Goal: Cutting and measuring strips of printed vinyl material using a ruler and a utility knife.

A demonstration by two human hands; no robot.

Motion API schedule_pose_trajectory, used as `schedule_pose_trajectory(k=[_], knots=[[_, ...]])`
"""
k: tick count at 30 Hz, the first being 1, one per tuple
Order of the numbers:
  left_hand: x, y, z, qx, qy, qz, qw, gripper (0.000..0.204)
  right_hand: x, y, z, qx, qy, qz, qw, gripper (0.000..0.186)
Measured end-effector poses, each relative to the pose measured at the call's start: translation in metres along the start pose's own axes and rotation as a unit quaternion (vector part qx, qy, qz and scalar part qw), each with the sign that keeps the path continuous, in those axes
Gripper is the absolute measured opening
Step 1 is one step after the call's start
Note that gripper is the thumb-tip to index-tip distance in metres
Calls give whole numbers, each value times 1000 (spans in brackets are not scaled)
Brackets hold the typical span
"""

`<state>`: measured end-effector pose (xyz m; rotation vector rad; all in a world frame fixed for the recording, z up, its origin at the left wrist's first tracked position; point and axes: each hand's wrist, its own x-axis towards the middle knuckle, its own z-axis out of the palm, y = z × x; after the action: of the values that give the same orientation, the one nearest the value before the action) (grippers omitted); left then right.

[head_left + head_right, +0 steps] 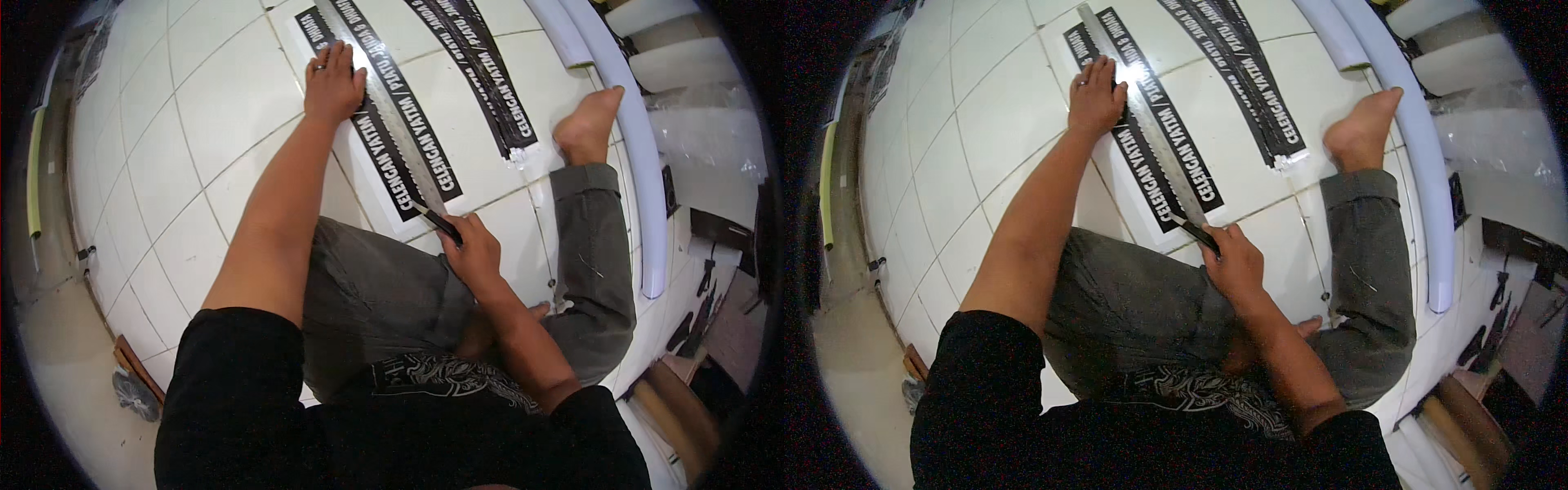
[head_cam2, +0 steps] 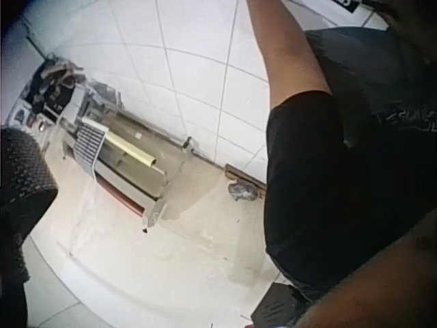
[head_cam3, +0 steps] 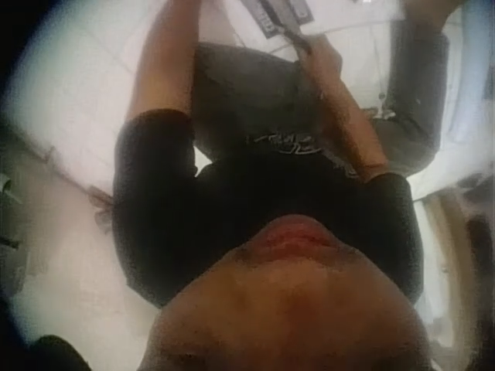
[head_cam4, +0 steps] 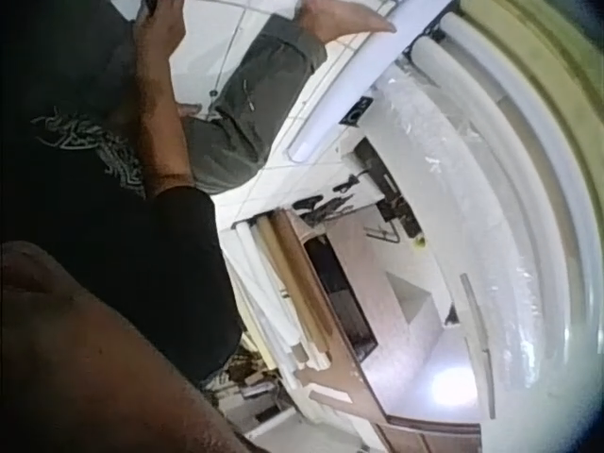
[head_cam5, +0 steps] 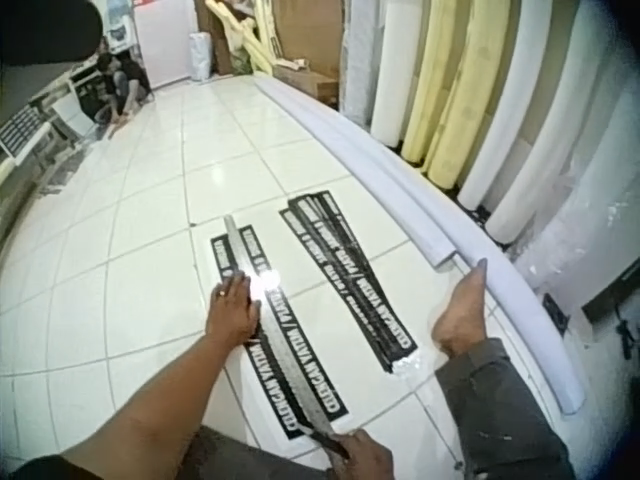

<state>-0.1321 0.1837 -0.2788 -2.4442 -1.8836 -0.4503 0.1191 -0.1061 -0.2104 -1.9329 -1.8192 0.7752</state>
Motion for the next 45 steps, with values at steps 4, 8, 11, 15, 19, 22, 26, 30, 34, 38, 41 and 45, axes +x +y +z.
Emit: schedule_pose_trajectory(k=[4, 8, 11, 15, 19, 22, 26, 30, 34, 38, 41, 45], knots=[[-2, 2, 2, -16, 11, 17, 1000, 58, -2, 2, -2, 12, 7, -8, 1000, 30], [-2, -1, 3, -10, -10, 9, 1000, 60, -3, 0, -2, 5, 0, -1, 1000, 29], [-2, -7, 2, -3, -30, 4, 1000, 62, -2, -1, 0, 7, -3, 2, 1000, 29], [4, -5, -14, 0, -104, -2, 995, 71, -3, 3, 2, 0, 0, -4, 1000, 29], [21, 8, -54, 64, -259, 24, 963, 123, -4, 6, 1, 7, 11, -12, 1000, 30], [29, 21, -64, 102, -302, 12, 948, 137, -5, 3, 0, 1, 14, -12, 1000, 27], [22, 48, -81, 141, -283, 37, 948, 109, -5, 5, -1, 0, 8, -4, 1000, 26], [3, 58, -87, 129, -278, 51, 950, 83, -5, 6, -1, 5, -2, 5, 1000, 26], [-4, 58, -90, 131, -309, 30, 941, 103, 2, -2, -4, 18, -32, 40, 999, 27], [-1, 59, -95, 122, -354, 10, 927, 121, 39, 0, 12, 118, 24, 48, 992, 37], [-2, 62, -95, 103, -361, -3, 927, 122, 122, -13, 25, 133, 42, -35, 990, 40], [-6, 54, -89, 61, -362, -10, 930, 119, 250, -80, 31, 47, 1, -52, 998, 50]])
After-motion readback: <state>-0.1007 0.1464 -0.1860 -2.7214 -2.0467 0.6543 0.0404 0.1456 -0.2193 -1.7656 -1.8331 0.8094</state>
